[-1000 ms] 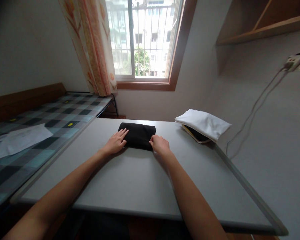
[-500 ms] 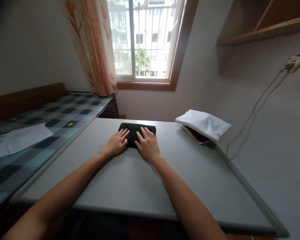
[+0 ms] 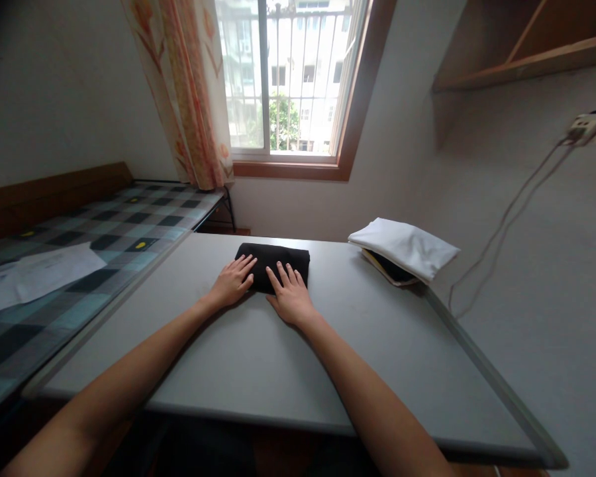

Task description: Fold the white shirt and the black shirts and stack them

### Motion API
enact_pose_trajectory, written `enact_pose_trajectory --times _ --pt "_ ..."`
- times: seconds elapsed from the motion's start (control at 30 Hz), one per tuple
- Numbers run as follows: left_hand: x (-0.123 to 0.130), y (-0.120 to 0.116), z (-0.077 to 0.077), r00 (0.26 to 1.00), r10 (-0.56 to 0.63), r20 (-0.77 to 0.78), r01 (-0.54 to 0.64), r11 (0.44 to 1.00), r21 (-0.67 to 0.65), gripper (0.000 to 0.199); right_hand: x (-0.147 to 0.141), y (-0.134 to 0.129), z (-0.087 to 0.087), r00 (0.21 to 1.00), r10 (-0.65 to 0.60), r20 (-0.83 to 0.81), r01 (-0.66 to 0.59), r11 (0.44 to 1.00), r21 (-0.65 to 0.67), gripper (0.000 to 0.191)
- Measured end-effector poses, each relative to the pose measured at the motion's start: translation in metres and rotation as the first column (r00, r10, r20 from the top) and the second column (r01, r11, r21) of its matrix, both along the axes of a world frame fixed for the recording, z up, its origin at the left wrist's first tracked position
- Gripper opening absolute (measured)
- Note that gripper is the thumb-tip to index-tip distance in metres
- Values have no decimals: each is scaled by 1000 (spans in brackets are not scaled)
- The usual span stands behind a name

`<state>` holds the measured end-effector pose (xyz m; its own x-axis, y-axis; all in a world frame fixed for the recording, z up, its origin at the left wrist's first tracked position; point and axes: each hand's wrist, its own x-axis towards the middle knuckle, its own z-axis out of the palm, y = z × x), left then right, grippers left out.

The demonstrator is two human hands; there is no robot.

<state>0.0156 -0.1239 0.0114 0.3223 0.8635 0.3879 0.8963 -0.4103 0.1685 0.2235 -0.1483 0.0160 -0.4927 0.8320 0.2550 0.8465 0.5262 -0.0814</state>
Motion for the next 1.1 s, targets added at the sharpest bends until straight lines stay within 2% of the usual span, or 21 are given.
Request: enact_pose_trajectory --times 0.17,0.33,0.43,0.5,0.57,0.63,0.8,1.1 --pt "0 1 -3 999 22 -43 -20 999 45 49 -1 -2 -1 1000 -15 21 15 1000 13 70" --pt "0 -1 -1 1000 -22 6 21 989 145 44 2 -2 0 1000 3 -15 -2 999 42 68" --pt "1 -3 7 990 -138 44 120 954 275 38 5 -2 3 998 26 -49 -23 998 63 66" --pt "2 -6 11 966 -256 33 232 916 328 33 7 -1 6 996 30 -80 -22 995 102 61" --pt "3 -8 14 930 -368 -6 349 878 327 28 9 0 10 993 4 -118 14 988 155 54" --pt "3 -9 15 905 -422 -46 416 861 292 27 12 2 13 987 -41 -157 73 977 198 47" --pt "-1 -8 13 925 -364 -104 379 891 250 41 16 6 18 980 -70 -187 117 960 253 45" --pt "-1 -6 8 935 -299 -190 347 882 320 37 8 -2 16 992 24 -124 1 980 200 55"
